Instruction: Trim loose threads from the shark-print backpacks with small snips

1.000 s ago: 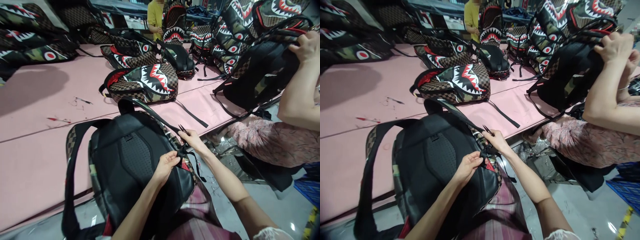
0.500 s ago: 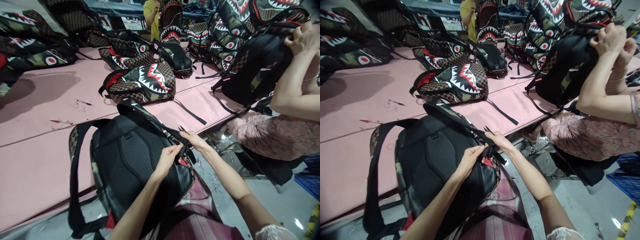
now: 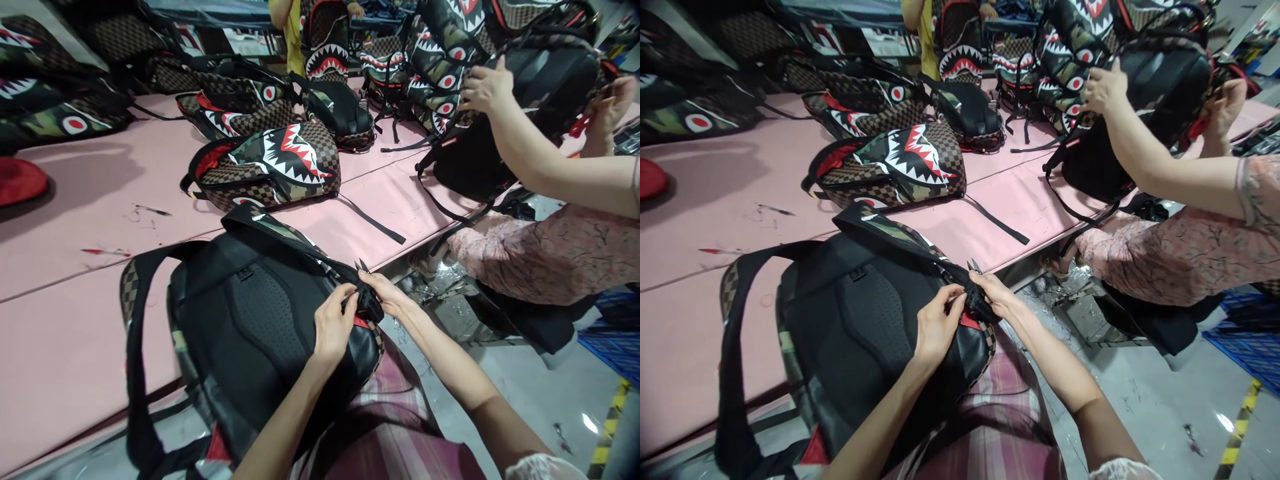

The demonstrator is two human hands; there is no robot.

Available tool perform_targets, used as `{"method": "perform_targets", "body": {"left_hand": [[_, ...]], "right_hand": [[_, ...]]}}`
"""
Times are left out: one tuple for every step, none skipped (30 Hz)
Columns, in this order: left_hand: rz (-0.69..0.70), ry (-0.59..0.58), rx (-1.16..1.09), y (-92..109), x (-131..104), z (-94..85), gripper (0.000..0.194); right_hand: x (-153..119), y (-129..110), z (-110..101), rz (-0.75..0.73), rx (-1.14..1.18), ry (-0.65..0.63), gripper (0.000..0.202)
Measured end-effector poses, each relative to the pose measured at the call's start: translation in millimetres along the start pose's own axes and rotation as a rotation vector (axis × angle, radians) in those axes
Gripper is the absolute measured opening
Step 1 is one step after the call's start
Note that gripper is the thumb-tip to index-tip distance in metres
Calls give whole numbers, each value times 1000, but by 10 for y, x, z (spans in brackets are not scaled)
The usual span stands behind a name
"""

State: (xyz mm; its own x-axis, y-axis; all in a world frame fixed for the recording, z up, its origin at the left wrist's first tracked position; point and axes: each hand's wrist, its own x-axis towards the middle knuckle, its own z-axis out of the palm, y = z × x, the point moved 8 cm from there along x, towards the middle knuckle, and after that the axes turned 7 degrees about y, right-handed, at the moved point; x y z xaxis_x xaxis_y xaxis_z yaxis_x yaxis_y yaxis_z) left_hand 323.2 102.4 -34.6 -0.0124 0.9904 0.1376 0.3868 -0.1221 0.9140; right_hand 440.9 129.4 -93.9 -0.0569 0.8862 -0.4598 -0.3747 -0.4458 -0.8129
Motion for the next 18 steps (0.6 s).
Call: {"method": "perform_targets", "body": {"left_hand": [[72, 15, 40, 67, -29, -5, 18], [124, 20, 72, 115, -54, -6, 20], [164, 27, 107, 151, -69, -14, 22], [205, 41, 156, 184, -73, -32, 23], [253, 54, 219, 224, -68, -52, 23], [314, 57, 286, 274, -56, -66, 24], [379, 44, 347, 329, -40, -66, 23], [440, 7, 392, 382, -21, -49, 23], [487, -48, 416, 424, -2, -21, 20], [515, -118, 415, 454, 15, 15, 17], [529, -192, 393, 475, 24, 53, 14], [530, -257, 363, 488, 27, 87, 12], [514, -297, 327, 490, 28, 108, 13], [474, -308, 285, 472, 33, 114, 16], [400, -294, 234, 428, 44, 108, 18], [296, -265, 170, 353, 54, 98, 18], [164, -223, 91, 247, 58, 85, 18], [15, -181, -2, 120, 47, 81, 17]], "right_hand": [[-5, 19, 10, 20, 13, -6, 38], [-10, 41, 22, 50, 28, -15, 38], [-17, 63, 36, 84, 41, -27, 38], [-24, 78, 50, 111, 52, -38, 39], [-34, 87, 64, 133, 59, -48, 39], [-44, 90, 77, 145, 61, -57, 40], [-55, 90, 91, 150, 62, -65, 40], [-67, 89, 105, 147, 62, -73, 42], [-78, 88, 119, 136, 58, -81, 43], [-89, 87, 133, 118, 47, -91, 43], [-97, 88, 142, 95, 26, -97, 44], [-102, 93, 147, 70, -5, -100, 45], [-105, 103, 145, 51, -45, -97, 46], [-107, 117, 137, 39, -95, -90, 46], [-110, 126, 122, 26, -153, -79, 47], [-116, 117, 99, 0, -219, -66, 47], [-130, 79, 71, -54, -294, -49, 47], [-158, 9, 39, -137, -380, -27, 45]]}}
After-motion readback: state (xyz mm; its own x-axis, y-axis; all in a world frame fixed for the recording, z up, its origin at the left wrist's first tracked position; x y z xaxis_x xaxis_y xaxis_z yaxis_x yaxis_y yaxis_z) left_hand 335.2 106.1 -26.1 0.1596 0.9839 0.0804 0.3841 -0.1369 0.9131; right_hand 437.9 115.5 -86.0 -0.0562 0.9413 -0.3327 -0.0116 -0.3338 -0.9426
